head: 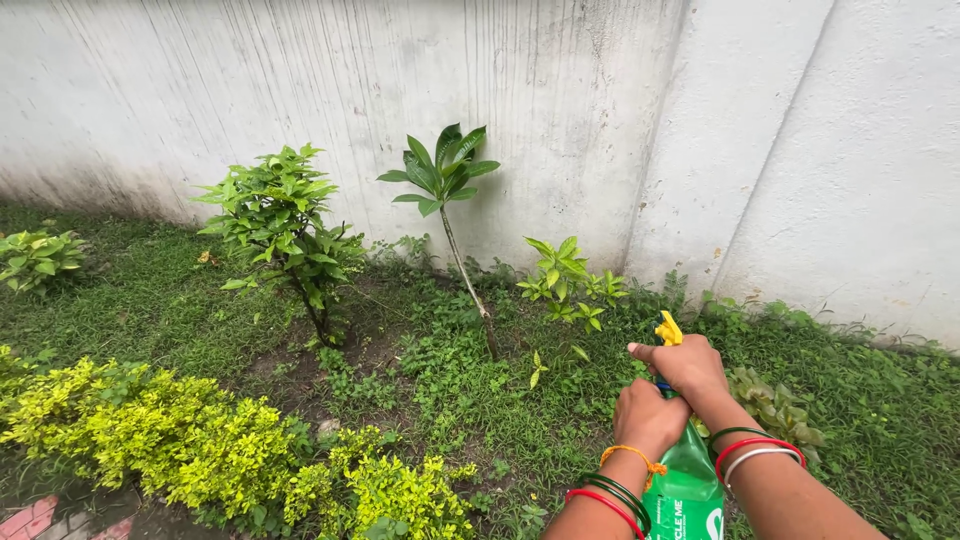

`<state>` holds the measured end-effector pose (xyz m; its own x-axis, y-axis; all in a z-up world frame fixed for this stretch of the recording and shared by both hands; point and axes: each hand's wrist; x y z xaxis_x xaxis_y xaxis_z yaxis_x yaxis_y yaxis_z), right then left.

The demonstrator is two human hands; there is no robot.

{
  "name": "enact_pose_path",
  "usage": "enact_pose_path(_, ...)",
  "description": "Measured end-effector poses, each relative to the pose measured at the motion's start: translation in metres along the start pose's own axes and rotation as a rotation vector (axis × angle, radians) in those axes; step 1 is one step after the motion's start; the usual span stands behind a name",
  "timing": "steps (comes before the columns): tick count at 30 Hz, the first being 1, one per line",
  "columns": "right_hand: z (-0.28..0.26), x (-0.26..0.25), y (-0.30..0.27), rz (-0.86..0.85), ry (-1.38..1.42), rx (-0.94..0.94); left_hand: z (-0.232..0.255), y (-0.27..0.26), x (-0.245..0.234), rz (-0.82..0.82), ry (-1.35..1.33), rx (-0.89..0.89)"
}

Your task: The person sprays liquid from a plastic bottle onto various bushes and small plants along a paved walkway before finally spraying their own hand.

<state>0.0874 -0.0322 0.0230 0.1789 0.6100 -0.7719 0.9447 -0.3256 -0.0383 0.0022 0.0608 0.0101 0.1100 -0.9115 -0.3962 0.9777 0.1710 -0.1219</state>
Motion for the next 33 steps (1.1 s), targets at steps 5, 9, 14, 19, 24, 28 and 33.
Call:
enact_pose_path(5,0.014,0.017,0.033,-0.063,0.102,-0.103,0.001,0.003,-0.009,-0.007,0.016,0.042)
enact_pose_path(9,-0.009,-0.002,0.002,0.034,0.049,0.006,-0.002,0.012,-0.007,-0.004,0.046,0.069)
enact_pose_path(14,-0.014,-0.001,0.008,0.049,0.01,-0.012,0.005,0.01,-0.015,-0.003,0.021,0.073)
enact_pose_path(19,0.003,0.011,0.036,-0.138,0.159,-0.172,0.012,-0.003,-0.03,-0.017,0.001,0.101)
enact_pose_path(24,-0.017,-0.006,0.001,0.069,-0.005,-0.027,0.008,0.007,-0.019,-0.004,0.069,0.083)
enact_pose_path(28,-0.023,-0.008,-0.006,0.097,0.002,-0.03,0.014,0.003,-0.029,-0.01,0.046,0.07)
enact_pose_path(33,0.002,0.014,0.028,-0.089,0.394,-0.141,0.018,-0.008,-0.04,-0.009,0.059,0.115)
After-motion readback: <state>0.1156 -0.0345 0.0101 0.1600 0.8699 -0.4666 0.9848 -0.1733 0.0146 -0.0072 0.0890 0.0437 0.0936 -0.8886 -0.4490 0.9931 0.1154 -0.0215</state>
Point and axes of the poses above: each hand's wrist, its own y-axis towards the middle knuckle, its own x-axis out of the palm, z = x × y, and after that the axes turned 5 degrees about z, right-handed
